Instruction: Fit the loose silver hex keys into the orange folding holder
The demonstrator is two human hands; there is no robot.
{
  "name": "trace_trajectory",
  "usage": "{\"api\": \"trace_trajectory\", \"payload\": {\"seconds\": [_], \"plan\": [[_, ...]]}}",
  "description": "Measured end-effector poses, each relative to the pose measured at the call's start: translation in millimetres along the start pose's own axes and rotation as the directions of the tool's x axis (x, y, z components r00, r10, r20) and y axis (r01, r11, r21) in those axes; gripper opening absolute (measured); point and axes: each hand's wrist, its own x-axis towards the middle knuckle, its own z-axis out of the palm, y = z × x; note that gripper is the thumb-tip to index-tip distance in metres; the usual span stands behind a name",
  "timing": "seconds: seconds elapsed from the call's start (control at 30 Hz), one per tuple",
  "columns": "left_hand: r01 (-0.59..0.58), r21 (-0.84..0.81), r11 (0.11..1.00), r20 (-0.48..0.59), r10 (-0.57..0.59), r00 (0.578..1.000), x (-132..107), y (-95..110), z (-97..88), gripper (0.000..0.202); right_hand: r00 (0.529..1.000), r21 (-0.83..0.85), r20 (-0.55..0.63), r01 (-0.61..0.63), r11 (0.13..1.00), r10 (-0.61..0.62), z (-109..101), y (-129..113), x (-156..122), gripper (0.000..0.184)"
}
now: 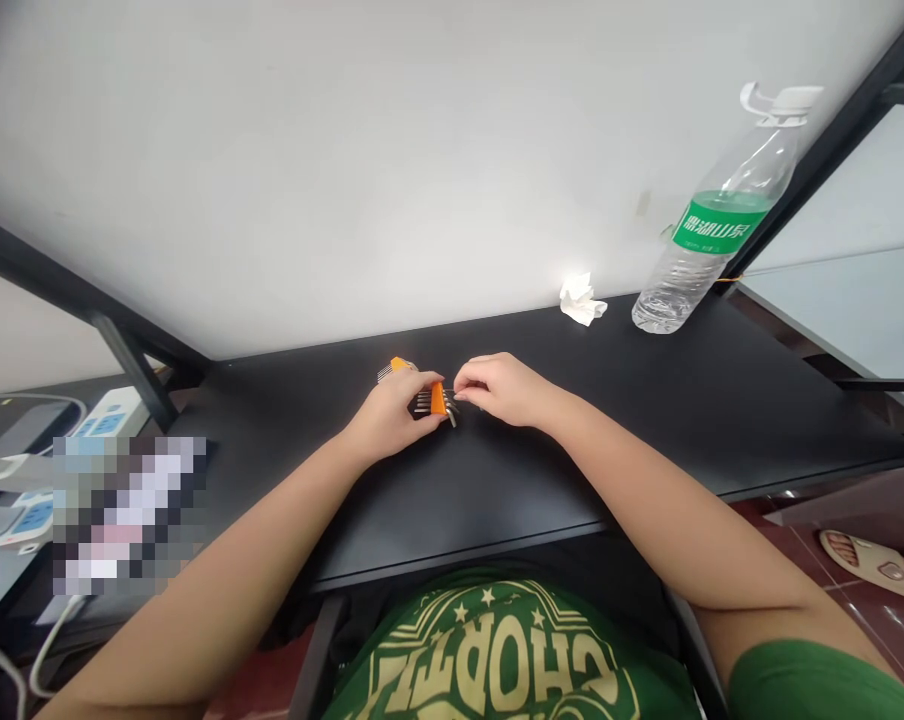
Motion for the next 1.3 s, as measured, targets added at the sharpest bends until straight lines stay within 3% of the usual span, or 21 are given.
{"api": "trace_trajectory", "payload": {"seconds": [0.53, 1.3], "plan": [[-0.008, -0.003, 1.0, 0.0, 0.008, 1.0, 0.2, 2.3, -1.8, 0.042, 0.996, -0.004, -0.082, 0.02, 1.0, -0.02, -1.2, -1.1, -0.6, 0.014], [-0.022, -0.009, 1.0, 0.005, 0.022, 1.0, -0.3, 3.7, -2.0, 0.042, 0.998, -0.052, -0.057, 0.034, 0.998, -0.037, -2.4, -2.3, -1.6, 0.015]]}}
